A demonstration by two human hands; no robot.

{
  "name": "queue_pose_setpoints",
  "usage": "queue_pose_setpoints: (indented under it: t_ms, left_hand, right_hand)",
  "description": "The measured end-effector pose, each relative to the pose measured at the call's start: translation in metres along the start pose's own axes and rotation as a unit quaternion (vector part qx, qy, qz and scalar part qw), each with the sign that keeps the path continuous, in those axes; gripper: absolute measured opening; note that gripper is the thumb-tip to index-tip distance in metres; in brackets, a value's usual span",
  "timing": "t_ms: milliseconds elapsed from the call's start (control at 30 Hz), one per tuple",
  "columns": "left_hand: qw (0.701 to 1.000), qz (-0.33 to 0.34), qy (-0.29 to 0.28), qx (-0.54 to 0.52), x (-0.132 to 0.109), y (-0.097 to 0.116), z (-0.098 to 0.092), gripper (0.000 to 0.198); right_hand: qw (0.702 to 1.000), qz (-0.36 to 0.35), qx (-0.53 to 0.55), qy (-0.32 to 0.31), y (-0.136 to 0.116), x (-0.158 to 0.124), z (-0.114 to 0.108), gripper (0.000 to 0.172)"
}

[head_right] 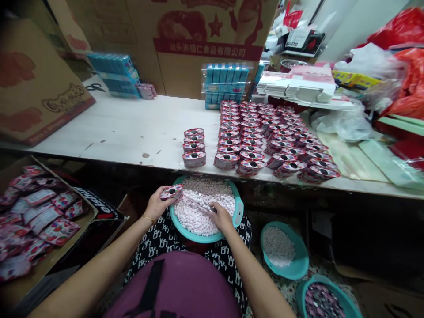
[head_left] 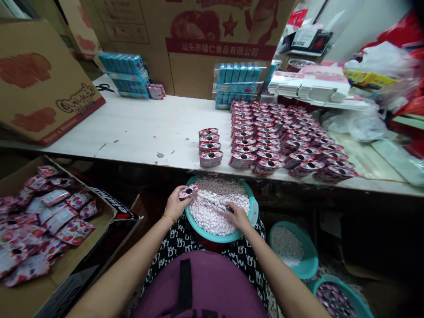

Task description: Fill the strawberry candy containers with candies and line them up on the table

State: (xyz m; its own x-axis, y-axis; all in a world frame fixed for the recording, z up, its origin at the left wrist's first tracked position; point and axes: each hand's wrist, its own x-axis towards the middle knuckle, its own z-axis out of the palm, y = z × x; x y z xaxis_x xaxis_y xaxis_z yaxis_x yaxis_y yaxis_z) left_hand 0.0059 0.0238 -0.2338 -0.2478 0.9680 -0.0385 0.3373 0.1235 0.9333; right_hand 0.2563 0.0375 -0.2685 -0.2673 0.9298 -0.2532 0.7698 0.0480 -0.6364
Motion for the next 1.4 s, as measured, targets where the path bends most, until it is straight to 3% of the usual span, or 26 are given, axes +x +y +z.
queue_pose_setpoints:
  t_ms: [133, 233, 333, 533, 800, 900, 1033, 1167, 1267, 1400]
  left_hand:
    - [0.992, 0.080, -0.008, 0.098, -0.001, 0.011, 0.007, 0.036]
    - [0.978, 0.145, -0.042, 0.146, -0.004, 0.020, 0.022, 0.035]
    - [0.967, 0.178, -0.066, 0.172, -0.007, 0.022, 0.033, 0.041]
    - [0.964, 0.182, -0.077, 0.178, -0.012, 0.017, 0.035, 0.044]
    - [0.978, 0.142, -0.066, 0.134, -0.009, 0.017, 0.029, 0.039]
    - [0.982, 0.135, -0.049, 0.120, -0.011, 0.022, 0.025, 0.037]
    - [0.981, 0.180, -0.026, 0.072, -0.010, 0.047, 0.017, 0.035]
    - [0.966, 0.249, -0.031, 0.057, 0.019, 0.081, 0.021, 0.036]
    - [0.954, 0.276, -0.030, 0.118, 0.048, 0.096, 0.031, 0.036]
    - [0.936, 0.243, 0.052, 0.247, 0.065, 0.106, 0.038, 0.056]
  right_hand:
    - [0.996, -0.074, 0.051, 0.019, -0.012, -0.014, -0.048, 0.028]
    - [0.992, -0.104, -0.071, 0.010, -0.045, -0.026, -0.082, 0.029]
    - [0.967, -0.093, -0.237, -0.029, -0.082, -0.033, -0.102, 0.030]
    - [0.915, -0.092, -0.387, -0.076, -0.120, -0.035, -0.109, 0.028]
    - [0.901, -0.122, -0.412, -0.061, -0.135, -0.034, -0.106, 0.028]
    - [0.905, -0.134, -0.403, -0.042, -0.135, -0.039, -0.112, 0.027]
    - [0.944, -0.158, -0.287, 0.046, -0.115, -0.053, -0.135, 0.029]
    - [0.968, -0.157, -0.129, 0.147, -0.081, -0.064, -0.152, 0.034]
    - [0.974, -0.140, -0.082, 0.157, -0.062, -0.067, -0.151, 0.035]
    - [0.982, -0.126, -0.054, 0.131, -0.048, -0.069, -0.142, 0.034]
